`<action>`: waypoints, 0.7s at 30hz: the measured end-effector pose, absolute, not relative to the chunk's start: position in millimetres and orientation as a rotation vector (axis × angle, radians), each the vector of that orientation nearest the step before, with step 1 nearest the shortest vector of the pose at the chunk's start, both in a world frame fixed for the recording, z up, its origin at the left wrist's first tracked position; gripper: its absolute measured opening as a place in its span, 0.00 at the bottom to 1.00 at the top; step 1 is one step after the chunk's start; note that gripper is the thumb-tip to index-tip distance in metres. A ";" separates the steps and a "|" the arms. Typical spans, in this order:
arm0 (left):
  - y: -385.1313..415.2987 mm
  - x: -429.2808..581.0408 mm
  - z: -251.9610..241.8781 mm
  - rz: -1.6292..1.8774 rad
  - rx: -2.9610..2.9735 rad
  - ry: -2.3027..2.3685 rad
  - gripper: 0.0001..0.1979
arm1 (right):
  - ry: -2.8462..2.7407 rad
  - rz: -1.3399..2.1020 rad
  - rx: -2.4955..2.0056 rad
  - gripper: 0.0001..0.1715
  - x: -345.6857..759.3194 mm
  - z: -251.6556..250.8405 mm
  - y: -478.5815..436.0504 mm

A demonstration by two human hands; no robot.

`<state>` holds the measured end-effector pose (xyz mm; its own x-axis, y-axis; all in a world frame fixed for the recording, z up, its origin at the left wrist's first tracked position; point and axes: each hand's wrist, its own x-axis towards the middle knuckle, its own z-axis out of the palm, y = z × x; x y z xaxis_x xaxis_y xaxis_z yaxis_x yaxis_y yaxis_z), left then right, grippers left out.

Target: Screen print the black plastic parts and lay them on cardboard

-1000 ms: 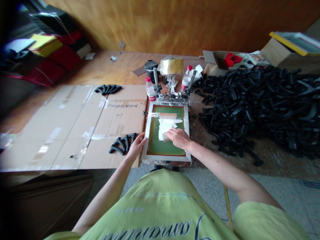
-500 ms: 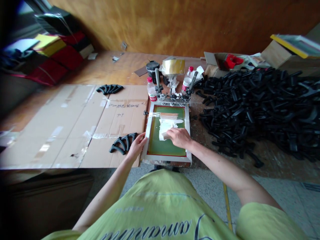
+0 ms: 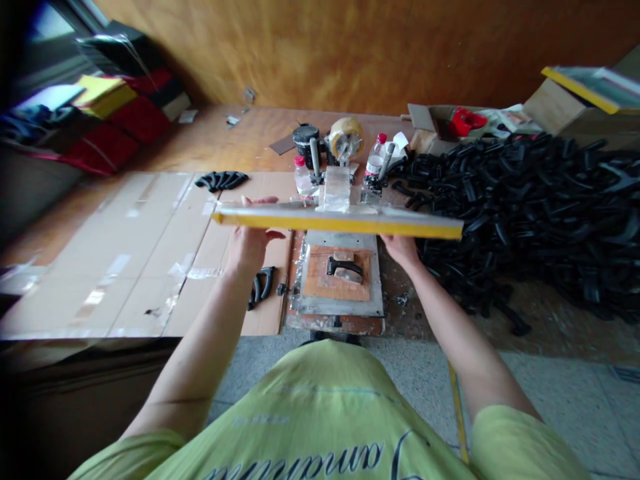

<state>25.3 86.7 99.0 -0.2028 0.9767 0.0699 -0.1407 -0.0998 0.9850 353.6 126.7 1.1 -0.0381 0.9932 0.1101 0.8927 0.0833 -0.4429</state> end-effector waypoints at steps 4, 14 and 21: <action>115.3 33.7 115.7 1.505 1.074 1.152 0.28 | -2.362 0.407 -1.737 0.16 311.8 -36.9 84.9; -22.0 88.4 -2.0 0.827 0.501 1.170 0.26 | -2.371 0.423 -1.637 0.12 230.4 -20.2 21.4; -52.0 -3.2 -57.9 1.150 0.274 1.630 0.14 | -2.435 0.289 -1.882 0.09 324.7 -33.2 42.0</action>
<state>-3.2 -52.0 -57.9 -0.4017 0.6734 -0.6206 -0.3588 0.5077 0.7832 324.7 42.0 -33.2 -0.2578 0.9634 -0.0733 0.9539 0.2417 -0.1781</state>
